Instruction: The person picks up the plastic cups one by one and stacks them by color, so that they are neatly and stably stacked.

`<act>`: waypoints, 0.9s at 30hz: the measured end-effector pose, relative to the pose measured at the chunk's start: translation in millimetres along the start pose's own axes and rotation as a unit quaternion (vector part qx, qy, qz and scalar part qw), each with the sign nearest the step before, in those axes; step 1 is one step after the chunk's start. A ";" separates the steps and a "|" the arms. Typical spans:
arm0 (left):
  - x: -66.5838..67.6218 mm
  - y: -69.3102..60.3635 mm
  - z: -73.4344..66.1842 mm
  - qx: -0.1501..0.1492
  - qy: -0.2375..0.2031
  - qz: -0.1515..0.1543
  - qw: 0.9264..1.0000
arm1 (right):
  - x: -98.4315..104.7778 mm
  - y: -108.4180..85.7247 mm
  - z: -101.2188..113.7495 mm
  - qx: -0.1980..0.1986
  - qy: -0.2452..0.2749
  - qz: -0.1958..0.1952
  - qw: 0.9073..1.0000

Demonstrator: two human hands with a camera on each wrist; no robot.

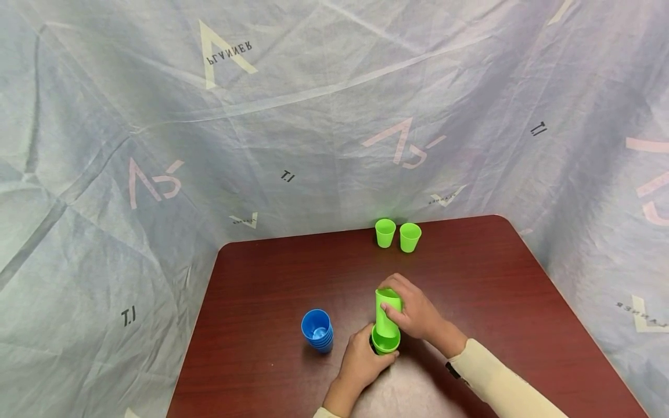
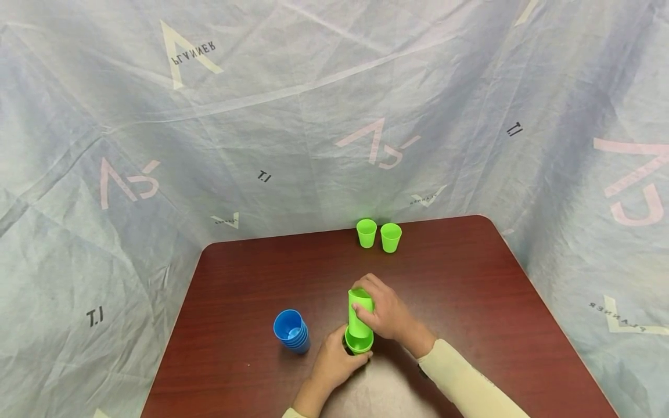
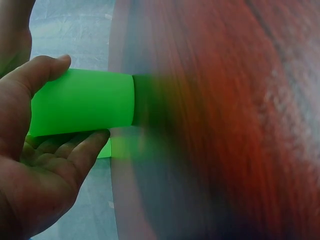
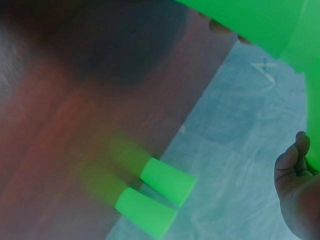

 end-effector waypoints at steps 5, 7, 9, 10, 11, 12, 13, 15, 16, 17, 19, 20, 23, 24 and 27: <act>0.0 0.7 0.3 -0.001 0.002 0.002 1.000 | -2.1 -7.6 1.6 0.001 0.018 0.003 1.000; -0.1 1.0 0.5 -0.004 0.003 0.002 1.000 | -2.9 -10.5 2.2 0.000 0.025 0.006 1.000; 0.0 0.9 0.2 -0.007 0.003 0.002 1.000 | -4.4 -14.4 2.6 0.002 0.032 0.009 0.999; -0.1 0.9 0.1 -0.008 0.003 0.003 1.000 | -5.4 -16.5 2.8 0.004 0.035 0.010 0.999; -0.1 0.7 0.0 -0.010 0.004 0.003 1.000 | -6.6 -18.8 2.6 0.007 0.036 0.010 0.999; -0.3 0.6 0.0 -0.012 0.006 0.002 1.000 | -7.7 -21.0 2.6 0.009 0.038 0.010 0.999; -0.4 0.5 -0.2 -0.014 0.007 0.002 1.000 | -8.8 -23.2 2.3 0.012 0.038 0.008 0.999; -0.9 0.4 -0.4 -0.017 0.009 0.002 1.000 | -10.9 -26.8 1.4 0.017 0.040 0.004 0.999; -1.0 0.5 -0.4 -0.020 0.011 0.000 1.000 | -11.6 -27.9 1.1 0.019 0.042 0.003 0.999; -1.1 0.7 -0.4 -0.022 0.013 -0.002 1.000 | -12.6 -29.2 0.7 0.020 0.042 0.003 0.999; -1.1 0.9 -0.5 -0.023 0.015 -0.004 1.000 | -13.8 -30.9 0.8 0.020 0.043 0.008 0.999; -1.1 1.0 -0.6 -0.022 0.017 -0.004 1.000 | -14.4 -32.0 1.0 0.016 0.043 0.014 0.999; -0.4 1.0 -1.3 -0.015 0.019 -0.002 1.000 | -15.7 -35.2 2.0 0.006 0.039 0.028 0.999; -0.1 0.9 -1.6 -0.012 0.019 0.000 1.000 | -16.1 -36.2 2.4 0.004 0.036 0.032 0.999; 0.2 1.1 -2.6 -0.009 0.018 0.002 1.000 | -17.6 -38.6 3.0 -0.001 0.027 0.038 0.999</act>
Point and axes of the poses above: each hand's wrist, its own y-axis towards the middle knuckle, its own x-axis out of the back of the hand, z = x × y, the point moved 1 cm from there along y, towards the middle knuckle, and after that the axes turned 10 degrees about -z, right-handed, at the moved point
